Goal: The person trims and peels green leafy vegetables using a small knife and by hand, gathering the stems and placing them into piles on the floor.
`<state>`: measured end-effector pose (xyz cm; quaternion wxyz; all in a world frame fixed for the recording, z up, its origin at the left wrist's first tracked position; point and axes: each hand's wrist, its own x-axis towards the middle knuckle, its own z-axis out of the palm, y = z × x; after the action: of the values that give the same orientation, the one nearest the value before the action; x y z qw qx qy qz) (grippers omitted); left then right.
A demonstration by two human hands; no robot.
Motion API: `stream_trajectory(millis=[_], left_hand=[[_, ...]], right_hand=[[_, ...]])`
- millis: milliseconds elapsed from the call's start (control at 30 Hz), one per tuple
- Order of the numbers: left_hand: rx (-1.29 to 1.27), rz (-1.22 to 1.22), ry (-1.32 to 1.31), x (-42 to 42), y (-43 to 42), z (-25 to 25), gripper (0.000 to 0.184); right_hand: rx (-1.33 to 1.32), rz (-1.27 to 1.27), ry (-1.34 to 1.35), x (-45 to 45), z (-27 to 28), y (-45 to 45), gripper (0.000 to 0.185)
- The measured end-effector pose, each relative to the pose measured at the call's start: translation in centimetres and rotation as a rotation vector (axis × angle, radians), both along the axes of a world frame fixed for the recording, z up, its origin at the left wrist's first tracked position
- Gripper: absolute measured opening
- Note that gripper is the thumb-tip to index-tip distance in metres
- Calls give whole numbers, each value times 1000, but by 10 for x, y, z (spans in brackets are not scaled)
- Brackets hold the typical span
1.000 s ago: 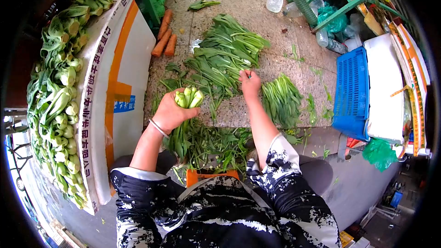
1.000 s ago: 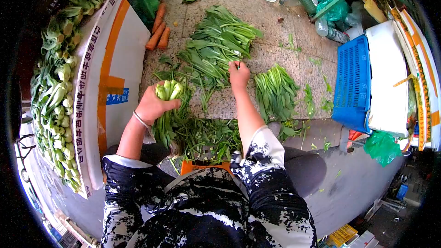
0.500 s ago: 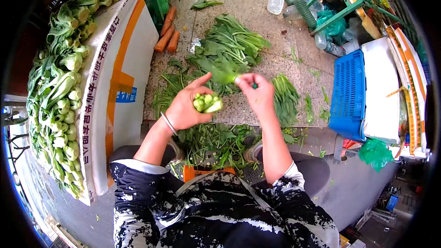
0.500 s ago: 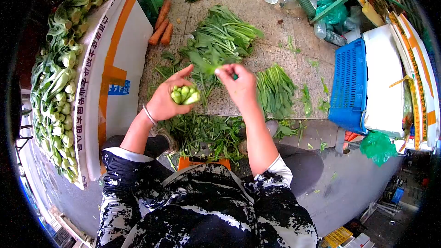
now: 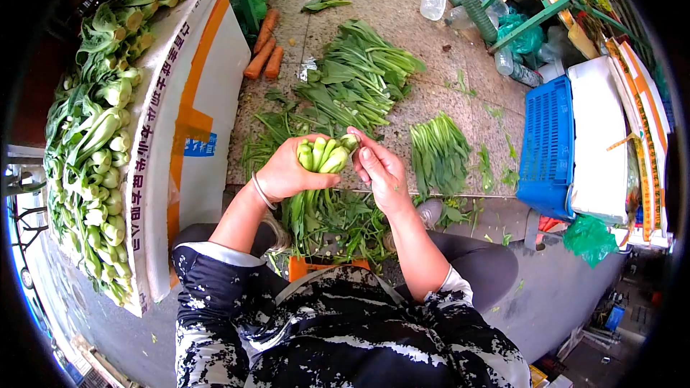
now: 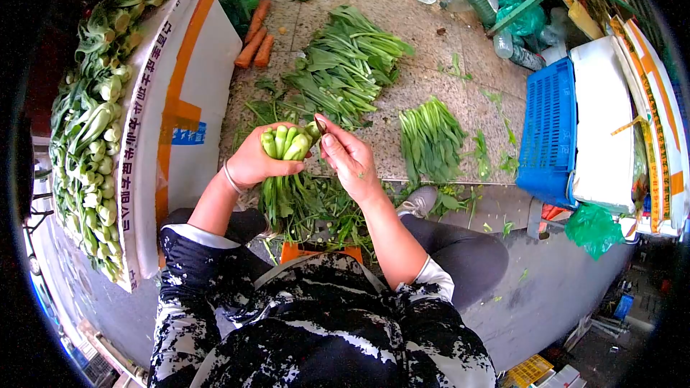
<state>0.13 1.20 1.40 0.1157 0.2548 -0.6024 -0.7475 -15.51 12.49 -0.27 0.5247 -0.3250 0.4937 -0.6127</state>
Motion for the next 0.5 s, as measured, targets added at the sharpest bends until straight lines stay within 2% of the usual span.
stream_trajectory(millis=[233,300,367,433,500], left_hand=[[-84,-24,-69,2,-3,8,45],[-90,-42,-98,2,-4,3,45],[-98,-57,-125,2,-2,-4,45],[-230,-33,-166,0,-1,-9,46],[-219,-57,-135,1,-3,1,46]], right_hand=[[0,19,150,-11,-17,-3,36],[79,173,-130,-23,-22,-6,34],[74,160,-100,-26,-38,-16,33],[215,120,-63,-28,-58,-32,33],[307,84,-74,-34,-76,-46,30]])
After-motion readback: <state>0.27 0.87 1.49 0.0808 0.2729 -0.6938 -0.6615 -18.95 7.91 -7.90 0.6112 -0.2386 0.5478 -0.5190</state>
